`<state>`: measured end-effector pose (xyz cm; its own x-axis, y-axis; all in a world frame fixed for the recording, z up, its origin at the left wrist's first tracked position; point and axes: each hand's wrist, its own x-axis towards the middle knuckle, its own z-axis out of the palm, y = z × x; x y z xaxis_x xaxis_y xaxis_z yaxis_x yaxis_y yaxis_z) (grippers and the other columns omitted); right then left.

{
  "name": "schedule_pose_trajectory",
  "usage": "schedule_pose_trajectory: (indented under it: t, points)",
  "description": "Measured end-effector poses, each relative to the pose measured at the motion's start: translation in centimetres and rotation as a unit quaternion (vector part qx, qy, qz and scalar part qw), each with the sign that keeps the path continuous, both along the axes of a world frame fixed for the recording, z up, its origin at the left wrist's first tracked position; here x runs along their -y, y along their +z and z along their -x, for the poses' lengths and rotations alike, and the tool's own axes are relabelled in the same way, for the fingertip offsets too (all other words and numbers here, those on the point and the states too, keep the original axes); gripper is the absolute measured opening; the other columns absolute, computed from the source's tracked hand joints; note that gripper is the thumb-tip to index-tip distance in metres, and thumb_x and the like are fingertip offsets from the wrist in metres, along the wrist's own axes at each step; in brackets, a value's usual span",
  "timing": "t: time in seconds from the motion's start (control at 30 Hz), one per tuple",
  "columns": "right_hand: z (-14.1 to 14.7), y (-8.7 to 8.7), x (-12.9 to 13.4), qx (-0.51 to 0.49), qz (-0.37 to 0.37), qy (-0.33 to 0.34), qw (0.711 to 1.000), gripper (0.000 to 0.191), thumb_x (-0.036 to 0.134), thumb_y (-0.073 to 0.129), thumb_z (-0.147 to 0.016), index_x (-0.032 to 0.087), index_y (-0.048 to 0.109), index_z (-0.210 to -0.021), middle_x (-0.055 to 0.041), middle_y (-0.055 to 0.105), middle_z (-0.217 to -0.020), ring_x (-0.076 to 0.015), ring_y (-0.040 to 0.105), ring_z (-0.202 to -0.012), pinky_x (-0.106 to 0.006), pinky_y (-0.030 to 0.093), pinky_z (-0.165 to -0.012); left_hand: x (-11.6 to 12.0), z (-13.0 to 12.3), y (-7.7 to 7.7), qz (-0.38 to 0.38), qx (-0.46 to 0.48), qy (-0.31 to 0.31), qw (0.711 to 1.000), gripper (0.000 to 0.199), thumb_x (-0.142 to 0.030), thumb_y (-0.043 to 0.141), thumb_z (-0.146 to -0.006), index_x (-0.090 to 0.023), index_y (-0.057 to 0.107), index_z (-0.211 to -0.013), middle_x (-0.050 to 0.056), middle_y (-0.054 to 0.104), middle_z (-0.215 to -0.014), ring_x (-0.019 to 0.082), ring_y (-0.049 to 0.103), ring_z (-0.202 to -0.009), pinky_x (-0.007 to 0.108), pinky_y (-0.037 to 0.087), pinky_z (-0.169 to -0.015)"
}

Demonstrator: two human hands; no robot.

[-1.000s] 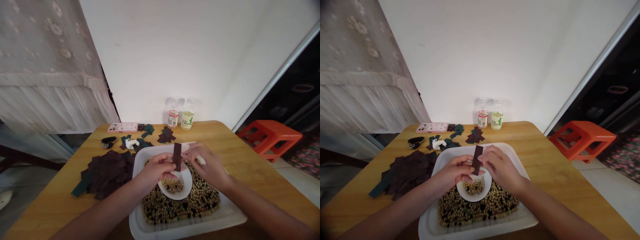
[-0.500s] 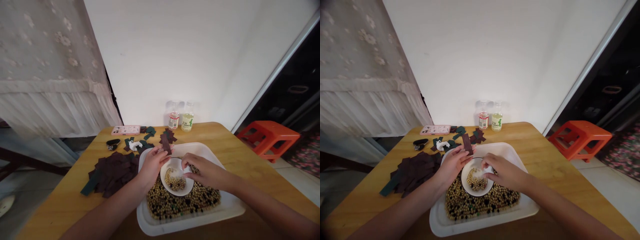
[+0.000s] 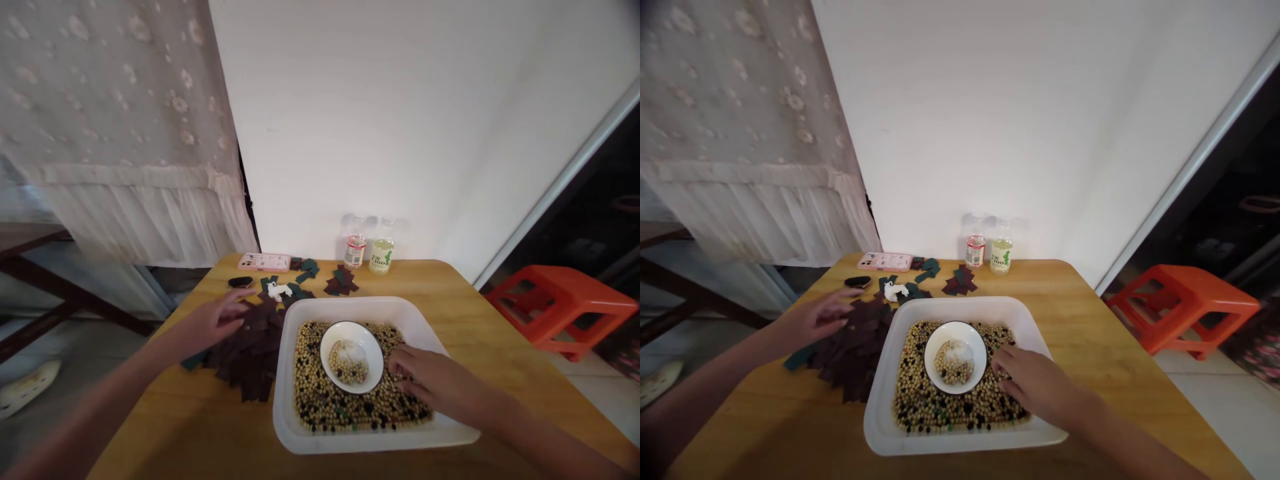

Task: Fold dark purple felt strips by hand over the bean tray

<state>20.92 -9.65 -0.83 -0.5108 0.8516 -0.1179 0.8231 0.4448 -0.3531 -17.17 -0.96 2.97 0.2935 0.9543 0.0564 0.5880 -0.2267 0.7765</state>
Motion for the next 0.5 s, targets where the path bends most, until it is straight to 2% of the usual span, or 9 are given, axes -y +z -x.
schedule_pose_trajectory:
  t: [0.03, 0.07, 0.1, 0.17, 0.23, 0.3, 0.4, 0.5]
  points:
    - [0.0, -0.1, 0.2, 0.000, 0.015, 0.008, 1.000, 0.010, 0.016, 0.045, -0.080, 0.022, 0.048, -0.088, -0.0028, 0.056, -0.088, -0.0184, 0.055, -0.076, -0.028, 0.042, -0.063, 0.4, 1.4, -0.6, 0.004, -0.063, -0.032, 0.997, 0.053, -0.032, 0.059, -0.066, -0.023, 0.049, -0.117, 0.007, 0.066, -0.101, 0.024, 0.061, -0.093, 0.036, 0.044, -0.083]
    - [-0.1, -0.2, 0.4, 0.001, 0.027, 0.012, 1.000, 0.011, 0.017, 0.046, -0.079, 0.023, 0.048, -0.088, -0.0026, 0.057, -0.088, -0.0188, 0.056, -0.075, -0.028, 0.042, -0.062, 0.8, 2.5, -1.2, -0.030, -0.119, -0.030, 0.992, 0.051, -0.032, 0.056, -0.068, -0.024, 0.048, -0.117, 0.007, 0.060, -0.113, 0.024, 0.056, -0.102, 0.037, 0.039, -0.090]
    - [-0.1, -0.2, 0.6, 0.003, 0.033, 0.010, 0.999, 0.011, 0.017, 0.047, -0.079, 0.023, 0.049, -0.088, -0.0027, 0.057, -0.088, -0.0193, 0.056, -0.075, -0.029, 0.041, -0.062, 1.2, 3.4, -1.5, -0.070, -0.168, -0.012, 0.983, 0.050, -0.032, 0.054, -0.069, -0.022, 0.049, -0.117, 0.008, 0.054, -0.121, 0.025, 0.050, -0.110, 0.038, 0.033, -0.095]
    - [-0.1, -0.4, 0.9, 0.007, 0.038, 0.001, 0.999, 0.012, 0.016, 0.048, -0.078, 0.022, 0.049, -0.087, -0.0035, 0.058, -0.089, -0.0202, 0.056, -0.076, -0.029, 0.041, -0.063, 2.0, 4.5, -1.4, -0.100, -0.231, 0.040, 0.967, 0.050, -0.036, 0.047, -0.073, -0.015, 0.046, -0.118, 0.012, 0.050, -0.125, 0.024, 0.046, -0.114, 0.037, 0.029, -0.098]
    - [-0.1, -0.5, 1.1, 0.000, 0.053, -0.005, 0.999, 0.011, 0.015, 0.048, -0.077, 0.021, 0.051, -0.086, -0.0036, 0.059, -0.087, -0.0195, 0.056, -0.074, -0.029, 0.040, -0.062, 2.6, 4.9, -0.6, -0.115, -0.252, 0.082, 0.957, 0.053, -0.039, 0.041, -0.076, -0.009, 0.043, -0.120, 0.015, 0.047, -0.127, 0.023, 0.045, -0.114, 0.036, 0.027, -0.098]
    - [0.1, -0.6, 1.1, -0.019, 0.091, -0.008, 0.996, 0.009, 0.016, 0.048, -0.078, 0.021, 0.053, -0.084, -0.0029, 0.060, -0.082, -0.0179, 0.056, -0.071, -0.027, 0.040, -0.061, 3.1, 4.8, 0.2, -0.128, -0.257, 0.107, 0.952, 0.053, -0.041, 0.039, -0.076, -0.009, 0.043, -0.119, 0.014, 0.048, -0.126, 0.022, 0.046, -0.112, 0.034, 0.028, -0.098]
    - [0.4, -0.6, 1.1, -0.037, 0.162, -0.025, 0.986, 0.009, 0.020, 0.050, -0.078, 0.020, 0.056, -0.085, -0.0018, 0.061, -0.075, -0.0158, 0.054, -0.066, -0.023, 0.039, -0.056, 3.7, 4.3, 0.7, -0.142, -0.250, 0.102, 0.952, 0.049, -0.044, 0.039, -0.077, -0.014, 0.046, -0.115, 0.010, 0.052, -0.122, 0.020, 0.050, -0.107, 0.032, 0.033, -0.094]
    - [0.5, -0.7, 0.8, -0.044, 0.206, -0.038, 0.977, 0.015, 0.015, 0.050, -0.075, 0.019, 0.057, -0.088, 0.0002, 0.059, -0.069, -0.0126, 0.051, -0.060, -0.020, 0.036, -0.051, 3.9, 3.3, 0.3, -0.151, -0.233, 0.079, 0.957, 0.045, -0.044, 0.040, -0.078, -0.017, 0.047, -0.114, 0.008, 0.055, -0.118, 0.019, 0.054, -0.101, 0.031, 0.037, -0.090]
